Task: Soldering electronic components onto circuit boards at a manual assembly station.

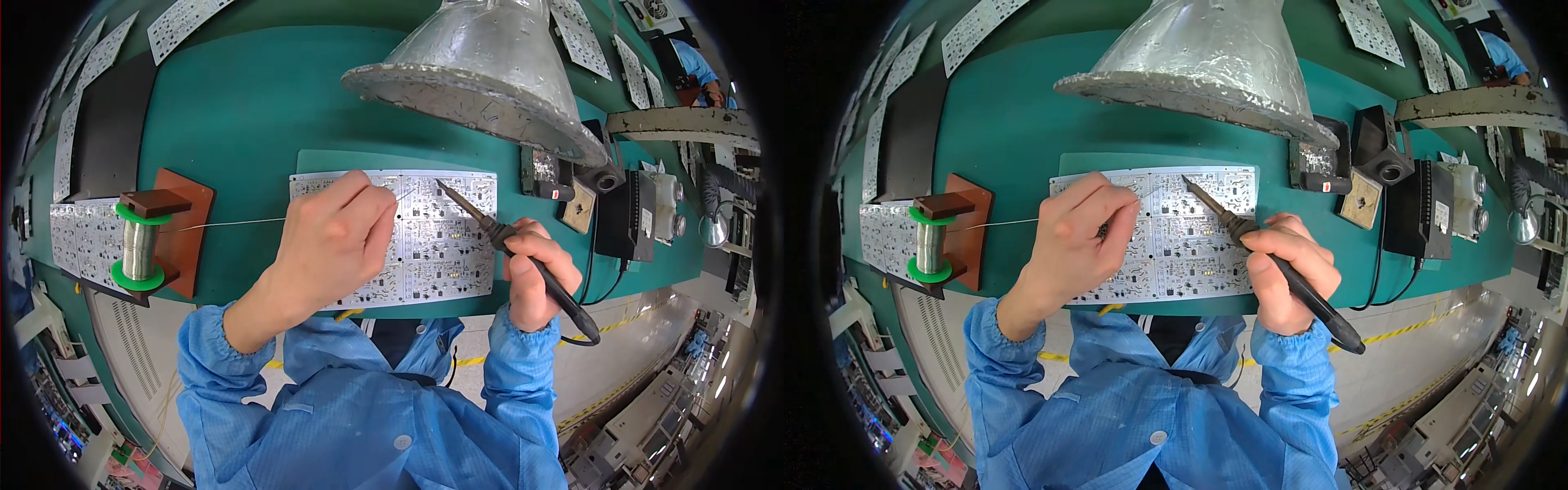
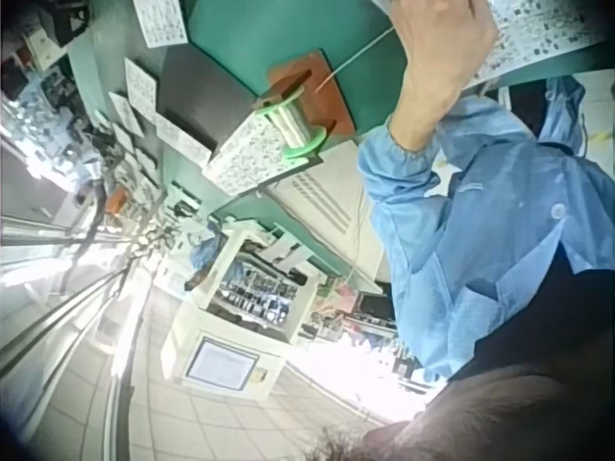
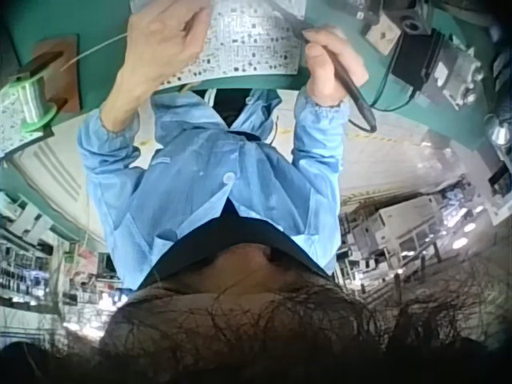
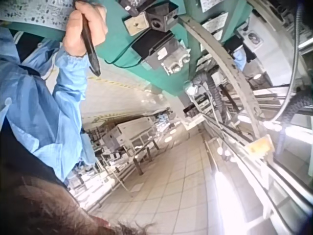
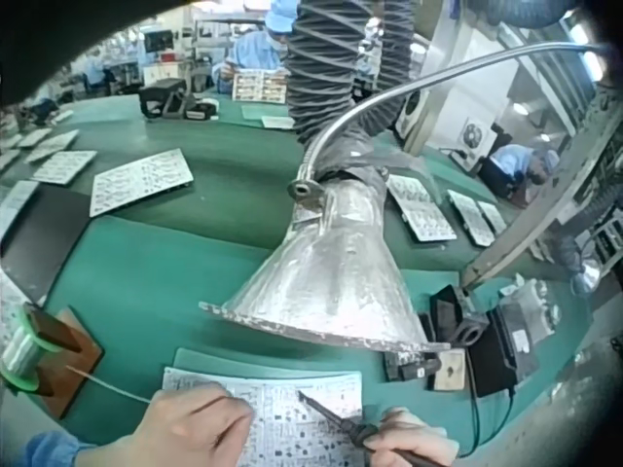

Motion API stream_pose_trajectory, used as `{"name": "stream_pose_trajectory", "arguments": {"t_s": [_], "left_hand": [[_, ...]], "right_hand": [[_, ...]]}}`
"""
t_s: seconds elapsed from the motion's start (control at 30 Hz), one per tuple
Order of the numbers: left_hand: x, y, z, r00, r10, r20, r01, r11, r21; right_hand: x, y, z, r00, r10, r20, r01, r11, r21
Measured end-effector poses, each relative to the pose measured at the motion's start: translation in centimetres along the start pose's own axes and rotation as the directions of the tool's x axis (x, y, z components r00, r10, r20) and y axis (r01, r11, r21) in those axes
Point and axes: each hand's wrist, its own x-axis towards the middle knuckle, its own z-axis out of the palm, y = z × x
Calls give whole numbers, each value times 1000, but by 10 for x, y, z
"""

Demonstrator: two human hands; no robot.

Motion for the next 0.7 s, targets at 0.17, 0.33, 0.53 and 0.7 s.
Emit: {"name": "stream_pose_trajectory", "arguments": {"t_s": [0.17,0.33,0.53,0.7], "left_hand": [[4,-6,6,1000,4,11,-5,1000,9],[6,-7,6,999,2,37,-3,999,33],[6,-7,5,999,5,45,-8,998,57],[3,-5,3,999,-16,-48,15,1000,-21]], "right_hand": [[8,-1,9,998,6,58,-6,1000,3],[11,-3,15,996,59,70,-57,998,-32],[12,-3,16,996,59,70,-56,998,-31],[11,1,7,999,5,42,-4,1000,-29]]}}
